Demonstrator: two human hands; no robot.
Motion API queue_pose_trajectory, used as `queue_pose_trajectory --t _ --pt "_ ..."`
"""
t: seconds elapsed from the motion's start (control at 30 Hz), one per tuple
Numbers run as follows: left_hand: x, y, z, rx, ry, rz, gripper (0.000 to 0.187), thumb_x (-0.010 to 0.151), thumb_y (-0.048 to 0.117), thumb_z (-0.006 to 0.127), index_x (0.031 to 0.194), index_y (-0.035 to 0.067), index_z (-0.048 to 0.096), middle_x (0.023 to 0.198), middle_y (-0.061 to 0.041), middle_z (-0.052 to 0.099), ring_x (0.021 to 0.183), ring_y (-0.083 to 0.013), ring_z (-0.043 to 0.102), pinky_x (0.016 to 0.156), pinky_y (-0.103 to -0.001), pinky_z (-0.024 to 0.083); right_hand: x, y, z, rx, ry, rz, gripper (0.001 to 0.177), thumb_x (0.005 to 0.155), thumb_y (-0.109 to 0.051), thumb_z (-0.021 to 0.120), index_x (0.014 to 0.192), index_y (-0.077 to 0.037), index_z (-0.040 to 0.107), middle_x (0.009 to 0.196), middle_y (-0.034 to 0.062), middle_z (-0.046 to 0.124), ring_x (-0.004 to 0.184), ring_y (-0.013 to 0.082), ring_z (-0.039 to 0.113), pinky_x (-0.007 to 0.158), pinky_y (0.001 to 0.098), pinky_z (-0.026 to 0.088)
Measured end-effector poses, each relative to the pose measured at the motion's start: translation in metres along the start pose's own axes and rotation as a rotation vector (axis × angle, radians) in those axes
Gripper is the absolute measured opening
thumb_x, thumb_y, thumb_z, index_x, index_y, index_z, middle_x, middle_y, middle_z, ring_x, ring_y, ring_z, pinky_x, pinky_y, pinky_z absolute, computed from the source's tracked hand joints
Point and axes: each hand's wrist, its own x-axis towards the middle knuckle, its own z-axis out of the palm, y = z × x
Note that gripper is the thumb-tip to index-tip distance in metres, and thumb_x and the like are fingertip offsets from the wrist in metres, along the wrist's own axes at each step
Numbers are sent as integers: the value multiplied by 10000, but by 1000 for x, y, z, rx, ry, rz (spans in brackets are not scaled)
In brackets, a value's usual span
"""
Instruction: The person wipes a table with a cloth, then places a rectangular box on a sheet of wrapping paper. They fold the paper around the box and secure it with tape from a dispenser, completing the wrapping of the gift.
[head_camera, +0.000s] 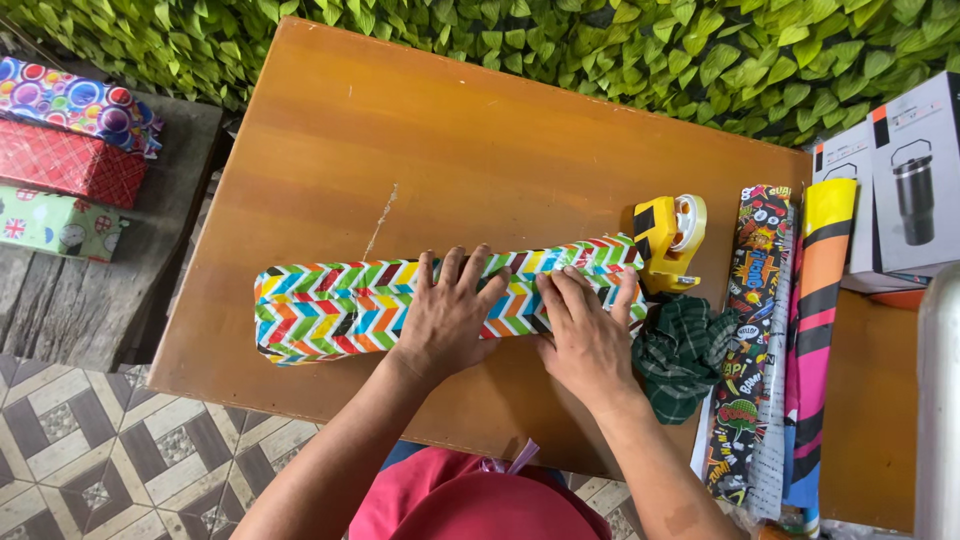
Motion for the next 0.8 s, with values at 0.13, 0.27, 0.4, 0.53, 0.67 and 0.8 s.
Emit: queue_pose_trajectory --t 0.13,0.27,0.4,0.53,0.67,0.8 --pt "3 -2 1 -33 -43 1 848 666 531 817 1386 172 551 1449 -160 475 1308 -377 463 1081 -666 323 -6 -5 0 -37 1 71 793 684 -291 859 1410 -143 577 1409 41 530 1376 267 461 1121 823 32" --pt "2 -4 1 -74 -34 10 875 665 541 828 1404 168 546 1437 -178 468 1296 -396 455 1069 -691 307 -6 -12 -3 -55 6 101 777 705 -306 853 1411 -130 581 1447 28 520 1404 284 436 1101 848 25" --pt "3 -4 -2 -15 -77 21 864 645 494 825 1403 189 546 1476 -167 450 1336 -391 438 1085 -676 297 -4 -21 -7 -117 0 93 775 690 -285 839 1390 -80 578 1493 63 518 1436 290 411 1092 838 26" --pt "8 -1 -4 111 -109 58 828 642 546 811 1342 189 550 1584 -159 388 1408 -423 380 1082 -709 273 -2 -20 -5 -139 -59 116 782 687 -227 822 1419 -98 579 1470 16 535 1438 228 420 1138 814 37" --pt "22 4 0 15 80 127 1009 562 632 796 1460 251 537 1521 -155 428 1364 -472 428 1005 -738 293 -5 -14 2 -53 -27 117 771 703 -236 831 1417 -95 576 1460 25 545 1424 239 431 1145 819 32" --pt "26 3 1 -68 -97 124 909 694 642 786 1444 200 526 1511 -173 433 1289 -437 466 1029 -667 341 -7 -11 5 9 38 115 747 699 -200 832 1396 -133 572 1472 11 559 1421 229 454 1134 821 24"
